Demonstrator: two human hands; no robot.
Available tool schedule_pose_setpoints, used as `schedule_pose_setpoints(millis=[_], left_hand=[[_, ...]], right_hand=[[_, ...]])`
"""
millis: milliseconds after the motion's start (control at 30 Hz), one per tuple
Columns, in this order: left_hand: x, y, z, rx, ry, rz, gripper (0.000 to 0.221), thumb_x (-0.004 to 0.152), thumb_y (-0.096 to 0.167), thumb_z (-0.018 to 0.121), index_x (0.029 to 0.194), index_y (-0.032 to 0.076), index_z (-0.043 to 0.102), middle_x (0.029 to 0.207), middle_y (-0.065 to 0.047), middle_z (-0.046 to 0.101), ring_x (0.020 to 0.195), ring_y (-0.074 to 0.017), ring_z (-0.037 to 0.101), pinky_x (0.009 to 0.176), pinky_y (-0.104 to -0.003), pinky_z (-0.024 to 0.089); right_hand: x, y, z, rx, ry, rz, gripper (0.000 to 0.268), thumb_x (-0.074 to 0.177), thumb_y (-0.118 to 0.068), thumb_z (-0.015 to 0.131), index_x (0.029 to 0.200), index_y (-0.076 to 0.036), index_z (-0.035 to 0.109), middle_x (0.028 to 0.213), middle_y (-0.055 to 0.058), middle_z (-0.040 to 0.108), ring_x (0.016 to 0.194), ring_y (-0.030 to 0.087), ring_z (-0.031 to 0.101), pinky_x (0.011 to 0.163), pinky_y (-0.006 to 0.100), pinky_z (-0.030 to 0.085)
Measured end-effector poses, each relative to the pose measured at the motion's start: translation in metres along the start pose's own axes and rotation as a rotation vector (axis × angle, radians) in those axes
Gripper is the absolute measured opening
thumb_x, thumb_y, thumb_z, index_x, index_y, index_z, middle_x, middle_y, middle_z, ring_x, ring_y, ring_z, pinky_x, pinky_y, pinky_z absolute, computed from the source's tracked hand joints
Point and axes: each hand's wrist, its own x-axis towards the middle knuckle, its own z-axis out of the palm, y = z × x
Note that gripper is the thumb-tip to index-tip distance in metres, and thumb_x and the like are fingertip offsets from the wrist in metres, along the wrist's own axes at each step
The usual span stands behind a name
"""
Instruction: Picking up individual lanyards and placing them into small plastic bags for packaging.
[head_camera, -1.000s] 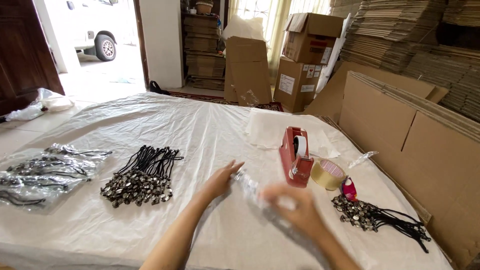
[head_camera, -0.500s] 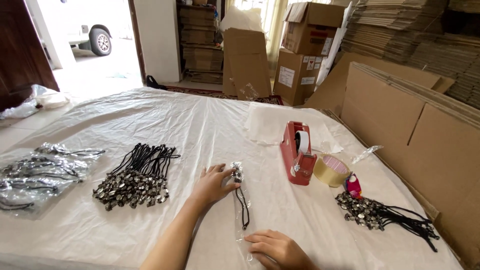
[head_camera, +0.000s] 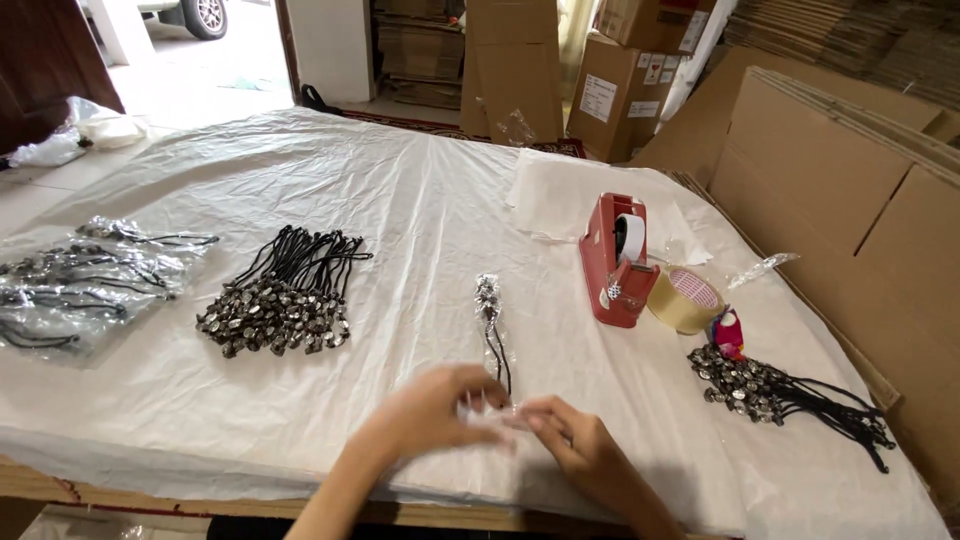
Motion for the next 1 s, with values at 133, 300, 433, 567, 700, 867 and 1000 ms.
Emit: schedule_pose_setpoints(millis=[133, 300, 433, 567, 700, 867, 1000], left_hand=[[-0.016, -0.012, 0.040, 0.134, 0.059, -0.007, 0.043, 0.082, 0.044, 0.076, 0.103, 0.011, 0.059, 0.097, -0.009, 0.067, 0.088, -0.0293, 0.065, 0.075, -0.039, 0.049], [-0.019, -0.011, 0.041, -0.001, 0.220, -0.086, 0.020, 0.094, 0.030, 0.069, 0.106, 0.015, 0.062, 0.085, -0.004, 0.073, 0.077, -0.0236, 0.070, 0.067, -0.035, 0.049], [-0.029, -0.005, 0.042, 0.012, 0.280, -0.154, 0.012, 0.090, 0.026, 0.070, 0.095, 0.018, 0.077, 0.086, 0.000, 0.079, 0.071, -0.0177, 0.070, 0.068, -0.030, 0.051], [-0.029, 0.009, 0.033, -0.045, 0.235, -0.268, 0.014, 0.089, 0.029, 0.073, 0.094, 0.019, 0.081, 0.082, 0.003, 0.079, 0.061, -0.0127, 0.058, 0.061, -0.028, 0.047], [-0.028, 0.011, 0.032, -0.061, 0.203, -0.337, 0.014, 0.088, 0.026, 0.070, 0.095, 0.019, 0.080, 0.084, 0.002, 0.078, 0.064, -0.0120, 0.060, 0.063, -0.027, 0.048], [-0.028, 0.001, 0.036, -0.084, 0.254, -0.280, 0.011, 0.088, 0.023, 0.072, 0.094, 0.017, 0.079, 0.076, 0.003, 0.075, 0.064, -0.0094, 0.058, 0.062, -0.026, 0.046], [-0.029, 0.003, 0.036, -0.054, 0.270, -0.254, 0.010, 0.089, 0.022, 0.070, 0.094, 0.017, 0.077, 0.078, 0.002, 0.072, 0.065, -0.0125, 0.058, 0.064, -0.027, 0.046]], right_hand=[[0.009, -0.019, -0.002, 0.179, 0.044, 0.041, 0.024, 0.098, -0.027, 0.059, 0.109, -0.010, 0.071, 0.098, 0.004, 0.083, 0.097, 0.009, 0.077, 0.083, 0.020, 0.053], [0.008, -0.016, 0.004, 0.034, 0.087, 0.060, 0.023, 0.096, -0.030, 0.061, 0.115, -0.019, 0.068, 0.096, -0.002, 0.087, 0.052, 0.007, 0.050, 0.053, 0.021, 0.040], [-0.002, -0.014, 0.012, 0.099, 0.118, -0.093, 0.023, 0.090, -0.020, 0.073, 0.111, -0.011, 0.072, 0.104, 0.001, 0.082, 0.101, 0.011, 0.077, 0.090, 0.024, 0.057], [-0.003, -0.034, 0.007, 0.121, 0.148, -0.220, 0.015, 0.096, -0.017, 0.065, 0.101, -0.008, 0.076, 0.096, 0.001, 0.083, 0.091, 0.010, 0.075, 0.082, 0.024, 0.057], [0.002, -0.018, 0.012, 0.180, 0.162, -0.219, 0.012, 0.097, -0.015, 0.063, 0.098, -0.006, 0.072, 0.093, 0.004, 0.085, 0.093, 0.010, 0.080, 0.083, 0.023, 0.060], [0.008, -0.001, 0.017, 0.056, 0.269, -0.189, 0.012, 0.090, -0.018, 0.075, 0.100, -0.012, 0.074, 0.086, -0.001, 0.072, 0.076, 0.009, 0.062, 0.076, 0.023, 0.052], [0.008, 0.007, 0.019, 0.088, 0.233, -0.149, 0.021, 0.087, -0.018, 0.079, 0.106, -0.013, 0.072, 0.092, -0.003, 0.078, 0.081, 0.007, 0.066, 0.078, 0.022, 0.052]])
